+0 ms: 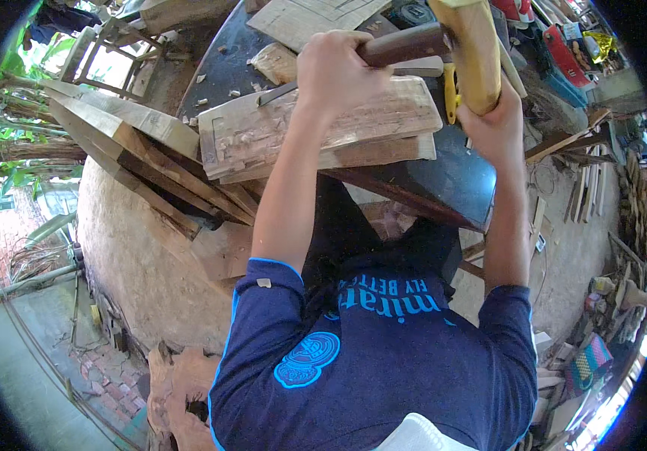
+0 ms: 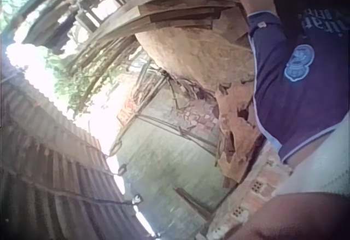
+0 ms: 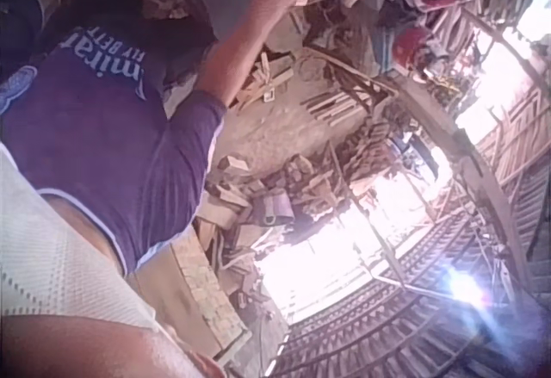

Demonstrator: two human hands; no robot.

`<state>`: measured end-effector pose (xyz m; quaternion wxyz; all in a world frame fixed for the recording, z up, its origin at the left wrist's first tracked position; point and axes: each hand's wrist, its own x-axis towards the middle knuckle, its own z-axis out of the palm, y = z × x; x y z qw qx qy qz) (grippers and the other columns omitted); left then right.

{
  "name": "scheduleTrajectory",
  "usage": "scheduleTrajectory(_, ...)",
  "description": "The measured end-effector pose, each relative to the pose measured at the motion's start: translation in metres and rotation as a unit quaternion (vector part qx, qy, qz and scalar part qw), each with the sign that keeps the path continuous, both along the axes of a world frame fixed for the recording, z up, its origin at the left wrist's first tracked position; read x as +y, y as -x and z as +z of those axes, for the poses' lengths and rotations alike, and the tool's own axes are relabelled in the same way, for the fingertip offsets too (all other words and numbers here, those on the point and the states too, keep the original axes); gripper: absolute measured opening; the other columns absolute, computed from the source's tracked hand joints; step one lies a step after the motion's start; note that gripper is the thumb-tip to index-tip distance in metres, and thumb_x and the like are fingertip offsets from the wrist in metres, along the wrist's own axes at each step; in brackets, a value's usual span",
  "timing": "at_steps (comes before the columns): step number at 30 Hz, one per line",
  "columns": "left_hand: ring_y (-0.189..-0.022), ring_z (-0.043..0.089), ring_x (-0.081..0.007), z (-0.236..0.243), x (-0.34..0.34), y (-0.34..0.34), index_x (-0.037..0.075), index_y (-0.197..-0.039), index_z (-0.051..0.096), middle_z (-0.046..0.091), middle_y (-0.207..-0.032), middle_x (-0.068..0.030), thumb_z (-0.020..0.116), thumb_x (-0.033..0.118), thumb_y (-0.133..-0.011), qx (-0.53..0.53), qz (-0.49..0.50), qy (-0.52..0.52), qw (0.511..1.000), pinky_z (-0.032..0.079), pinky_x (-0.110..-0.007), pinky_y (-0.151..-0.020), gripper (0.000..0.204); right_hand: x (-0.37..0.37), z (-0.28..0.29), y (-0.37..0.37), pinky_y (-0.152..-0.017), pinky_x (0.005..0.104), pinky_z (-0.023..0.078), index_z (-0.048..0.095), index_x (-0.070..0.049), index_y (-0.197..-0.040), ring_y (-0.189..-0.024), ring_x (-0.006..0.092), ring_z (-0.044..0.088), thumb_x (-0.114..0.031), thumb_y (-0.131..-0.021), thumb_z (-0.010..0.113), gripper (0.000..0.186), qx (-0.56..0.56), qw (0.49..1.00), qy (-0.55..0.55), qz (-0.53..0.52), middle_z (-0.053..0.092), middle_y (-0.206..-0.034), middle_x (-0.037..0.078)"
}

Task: The recorder uses a chisel and mallet to carve a groove into a piece of wood, then cleans it with a brush, sands it, and measures it with a tape measure.

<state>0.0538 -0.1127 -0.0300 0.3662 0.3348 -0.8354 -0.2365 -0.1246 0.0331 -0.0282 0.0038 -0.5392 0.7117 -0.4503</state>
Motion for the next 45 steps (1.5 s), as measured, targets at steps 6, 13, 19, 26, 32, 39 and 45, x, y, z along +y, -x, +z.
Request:
scheduleTrajectory(6,-0.067,0.065,-0.0340,0.003,0.005,0.013,0.015,-0.073,0.073,0.065,-0.065,-0.0129,0.070,0.030,-0.064,0.008,0.006,0.015,1.000,0.053,-0.041,-0.065,0.018,0.014,0.009,0.035,-0.079,0.0260,0.049,0.062,-0.001,-0.114,-0.086,0.0148,0.061,0.002,-0.072,0.065,0.043,-0.303,0.897,0.286,-0.149,0.067,-0.100,0.009)
scheduleTrajectory(13,-0.065,0.065,-0.0347,-0.001,0.002,0.013,0.014,-0.072,0.073,0.065,-0.063,-0.0129,0.070,0.029,-0.063,-0.016,0.027,0.022,0.999,0.053,-0.040,-0.064,0.018,0.023,0.003,0.056,-0.076,0.0285,0.051,0.062,-0.003,-0.111,-0.085,0.0152,0.063,0.008,-0.069,0.068,0.044,-0.143,0.977,0.116,-0.110,0.067,-0.099,0.008)
scheduleTrajectory(19,-0.065,0.065,-0.0340,0.000,-0.002,0.007,0.014,-0.074,0.074,0.065,-0.063,-0.0125,0.069,0.028,-0.063,-0.044,0.032,0.001,0.999,0.053,-0.039,-0.064,0.018,0.003,-0.009,0.006,-0.077,0.0326,0.053,0.062,0.003,-0.106,-0.086,0.0158,0.064,0.001,-0.067,0.070,0.041,0.085,0.991,-0.003,-0.105,0.067,-0.099,0.012)
scheduleTrajectory(26,-0.067,0.066,-0.0338,-0.003,-0.002,0.014,0.014,-0.076,0.074,0.066,-0.066,-0.0131,0.071,0.029,-0.064,-0.025,0.002,-0.008,1.000,0.053,-0.040,-0.065,0.020,0.002,-0.026,0.032,-0.082,0.0318,0.052,0.063,0.001,-0.110,-0.086,0.0206,0.066,0.004,-0.072,0.065,0.038,-0.105,0.943,0.292,-0.122,0.068,-0.098,0.011)
scheduleTrajectory(32,-0.070,0.066,-0.0338,-0.016,-0.012,-0.016,0.015,-0.077,0.074,0.066,-0.068,-0.0133,0.070,0.028,-0.063,-0.139,0.065,0.023,0.988,0.053,-0.040,-0.069,0.020,0.006,-0.009,0.018,-0.085,0.0306,0.050,0.061,-0.001,-0.110,-0.094,0.0182,0.064,0.004,-0.071,0.071,0.041,-0.127,0.970,0.177,-0.105,0.067,-0.104,0.011)
scheduleTrajectory(39,-0.070,0.066,-0.0327,-0.003,-0.001,-0.012,0.014,-0.077,0.074,0.067,-0.068,-0.0120,0.070,0.027,-0.063,-0.054,0.019,-0.049,0.997,0.053,-0.039,-0.069,0.020,0.013,-0.022,-0.004,-0.082,0.0299,0.052,0.062,0.002,-0.102,-0.086,0.0160,0.064,0.005,-0.069,0.075,0.035,-0.240,0.922,0.281,-0.114,0.067,-0.096,0.008)
scheduleTrajectory(45,-0.066,0.065,-0.0346,0.009,0.019,-0.001,0.010,-0.070,0.071,0.064,-0.063,-0.0133,0.070,0.026,-0.063,0.001,0.022,-0.019,1.000,0.052,-0.040,-0.065,0.017,0.035,-0.048,-0.033,-0.086,0.0319,0.051,0.062,0.002,-0.103,-0.088,0.0163,0.064,0.003,-0.071,0.075,0.034,-0.219,0.949,0.220,-0.049,0.067,-0.098,0.008)
